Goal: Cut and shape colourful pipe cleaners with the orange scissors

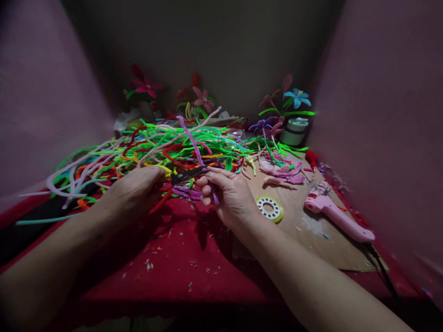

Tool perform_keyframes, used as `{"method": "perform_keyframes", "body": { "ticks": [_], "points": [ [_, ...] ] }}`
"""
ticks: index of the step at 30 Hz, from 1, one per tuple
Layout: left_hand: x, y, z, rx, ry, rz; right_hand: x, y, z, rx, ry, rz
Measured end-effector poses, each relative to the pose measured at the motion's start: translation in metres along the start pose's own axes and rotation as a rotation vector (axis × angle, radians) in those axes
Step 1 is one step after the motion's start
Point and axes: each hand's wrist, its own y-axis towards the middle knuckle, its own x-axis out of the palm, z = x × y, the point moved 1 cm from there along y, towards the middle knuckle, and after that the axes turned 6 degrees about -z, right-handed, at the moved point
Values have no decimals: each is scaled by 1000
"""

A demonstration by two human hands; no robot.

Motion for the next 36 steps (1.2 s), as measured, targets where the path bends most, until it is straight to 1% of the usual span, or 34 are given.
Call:
{"method": "perform_keyframes", "body": {
  "ticks": [10, 18, 24, 27, 30, 32, 34, 36],
  "points": [
    [-5, -2, 4, 4, 40, -10, 1, -2, 0, 12, -26, -23],
    [-7, -4, 7, 33, 126, -87, 0, -3, 1, -1, -49, -40],
    [-13, -8, 14, 21, 153, -71, 0, -2, 3, 3, -15, -40],
    [-14, -9, 13, 7, 104, -56, -3, 2, 3, 19, 7, -6],
    [-15, -9, 6, -14, -32, -34, -8, 7, 1, 16, 31, 40],
    [-16, -9, 0, 19, -161, -92, -11, 10, -1, 8, 53, 56],
    [-17, -9, -4, 101, -285, -229, -12, 11, -3, 17, 79, 61],
    [-18, -9, -4, 154, -349, -365, -13, 10, -4, 25, 89, 73]
  ]
}}
